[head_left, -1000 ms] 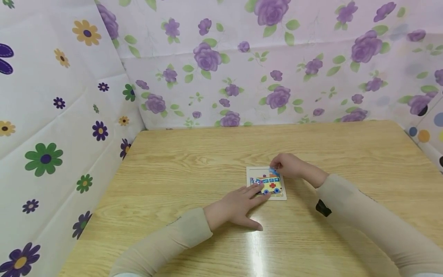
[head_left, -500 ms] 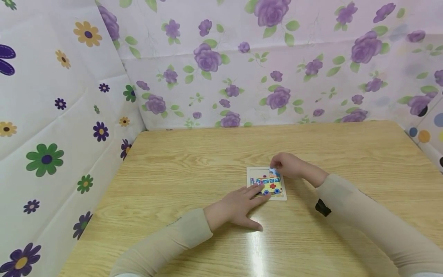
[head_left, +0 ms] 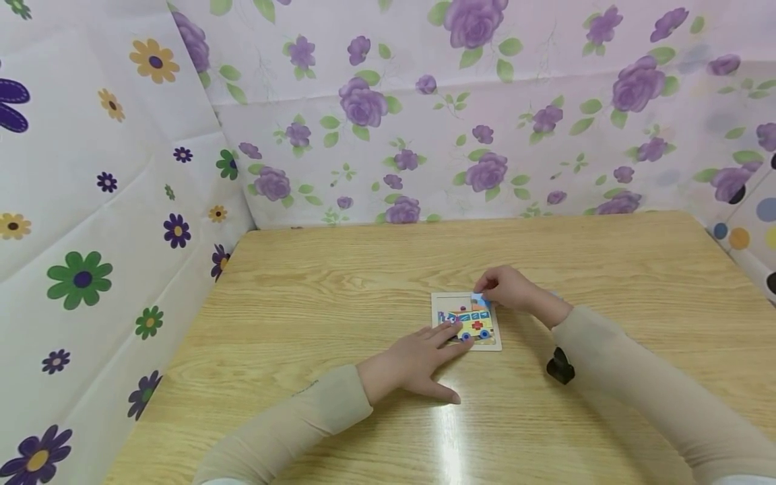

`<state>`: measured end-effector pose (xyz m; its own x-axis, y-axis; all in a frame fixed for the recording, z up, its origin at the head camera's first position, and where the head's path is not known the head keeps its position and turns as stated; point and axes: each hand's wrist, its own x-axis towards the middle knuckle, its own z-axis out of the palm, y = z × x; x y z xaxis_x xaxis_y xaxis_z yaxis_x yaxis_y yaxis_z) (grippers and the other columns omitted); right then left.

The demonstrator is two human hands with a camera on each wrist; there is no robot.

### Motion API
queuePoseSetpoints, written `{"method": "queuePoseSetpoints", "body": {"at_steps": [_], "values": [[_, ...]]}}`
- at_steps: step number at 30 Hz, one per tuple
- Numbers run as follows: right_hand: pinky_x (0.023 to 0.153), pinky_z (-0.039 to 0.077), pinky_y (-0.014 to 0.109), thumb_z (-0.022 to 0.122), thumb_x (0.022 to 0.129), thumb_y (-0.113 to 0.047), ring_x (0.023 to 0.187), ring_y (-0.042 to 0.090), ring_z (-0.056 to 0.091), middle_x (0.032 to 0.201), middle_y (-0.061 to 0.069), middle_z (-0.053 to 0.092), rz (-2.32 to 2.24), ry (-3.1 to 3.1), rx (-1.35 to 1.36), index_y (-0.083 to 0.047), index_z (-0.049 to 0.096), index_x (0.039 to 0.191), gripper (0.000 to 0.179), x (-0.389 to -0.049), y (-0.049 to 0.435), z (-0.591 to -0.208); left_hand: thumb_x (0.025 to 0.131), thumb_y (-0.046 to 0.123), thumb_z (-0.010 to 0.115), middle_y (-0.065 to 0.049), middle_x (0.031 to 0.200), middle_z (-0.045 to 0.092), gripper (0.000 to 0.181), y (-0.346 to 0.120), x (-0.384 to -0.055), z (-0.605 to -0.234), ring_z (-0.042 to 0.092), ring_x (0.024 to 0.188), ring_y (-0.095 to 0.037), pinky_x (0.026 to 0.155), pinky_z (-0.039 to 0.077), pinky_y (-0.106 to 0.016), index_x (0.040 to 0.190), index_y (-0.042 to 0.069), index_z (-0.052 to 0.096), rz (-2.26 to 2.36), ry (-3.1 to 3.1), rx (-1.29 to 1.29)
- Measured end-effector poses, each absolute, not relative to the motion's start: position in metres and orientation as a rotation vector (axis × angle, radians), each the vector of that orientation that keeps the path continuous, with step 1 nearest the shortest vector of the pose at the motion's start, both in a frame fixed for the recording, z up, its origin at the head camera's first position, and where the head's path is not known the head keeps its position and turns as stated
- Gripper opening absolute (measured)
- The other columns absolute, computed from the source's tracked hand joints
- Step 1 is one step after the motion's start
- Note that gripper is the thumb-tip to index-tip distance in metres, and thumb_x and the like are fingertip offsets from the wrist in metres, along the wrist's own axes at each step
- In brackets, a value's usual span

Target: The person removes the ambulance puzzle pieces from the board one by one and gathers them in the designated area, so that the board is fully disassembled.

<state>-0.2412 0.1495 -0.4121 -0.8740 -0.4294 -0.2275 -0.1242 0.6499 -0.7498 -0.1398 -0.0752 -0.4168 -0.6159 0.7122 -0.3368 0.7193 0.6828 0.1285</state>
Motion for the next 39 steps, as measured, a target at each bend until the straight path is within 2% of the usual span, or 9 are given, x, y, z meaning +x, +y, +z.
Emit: {"method": "queuePoseSetpoints", "body": {"at_steps": [6,11,19,28,34,39], "values": [[0.070,0.054,0.031,0.055,0.092,0.001,0.078,0.017,0.057,0.094,0.016,0.062,-1.159,2.428,-0.357,0.007,0.064,0.100,0.013,-0.244,0.152,-0.412,0.085,0.069,0.049,-0.004,0.161,0.005,0.090,-0.075,-0.142,-0.414,0.008,0.148,-0.020,0.118,0.019,-0.038,0.154,0.026,0.010,-0.054,2.531,1.136],[0.068,0.055,0.028,0.057,0.091,0.001,0.074,0.014,0.058,0.090,0.013,0.062,-1.203,2.389,-0.300,0.007,0.064,0.099,0.012,-0.247,0.155,-0.415,0.085,0.069,0.048,-0.003,0.161,0.004,0.091,-0.074,-0.142,-0.413,0.008,0.148,-0.019,0.118,0.019,-0.039,0.154,0.024,0.009,-0.084,2.528,1.125],[0.065,0.053,0.026,0.058,0.090,0.002,0.071,0.013,0.056,0.088,0.012,0.063,-1.227,2.374,-0.280,0.007,0.064,0.097,0.011,-0.249,0.156,-0.417,0.085,0.070,0.048,-0.001,0.161,0.003,0.092,-0.072,-0.142,-0.415,0.007,0.148,-0.018,0.118,0.019,-0.039,0.154,0.026,0.008,-0.099,2.538,1.108],[0.068,0.053,0.027,0.056,0.092,0.001,0.074,0.014,0.057,0.090,0.011,0.062,-1.252,2.363,-0.229,0.007,0.064,0.101,0.014,-0.247,0.157,-0.415,0.084,0.071,0.047,-0.003,0.161,0.005,0.093,-0.072,-0.141,-0.415,0.008,0.148,-0.019,0.118,0.020,-0.041,0.154,0.025,0.008,-0.096,2.544,1.130],[0.072,0.050,0.028,0.054,0.092,-0.001,0.081,0.018,0.055,0.096,0.013,0.062,-1.242,2.443,-0.286,0.005,0.065,0.103,0.016,-0.244,0.163,-0.411,0.084,0.071,0.047,-0.002,0.161,0.005,0.093,-0.073,-0.141,-0.416,0.008,0.148,-0.019,0.118,0.020,-0.041,0.154,0.025,0.008,-0.095,2.548,1.132],[0.077,0.054,0.032,0.053,0.094,-0.004,0.082,0.018,0.059,0.099,0.015,0.063,-1.253,2.464,-0.291,0.004,0.064,0.106,0.018,-0.242,0.172,-0.404,0.084,0.071,0.048,-0.002,0.161,0.007,0.093,-0.074,-0.141,-0.416,0.010,0.148,-0.019,0.117,0.020,-0.043,0.154,0.025,0.009,-0.096,2.557,1.131]]}}
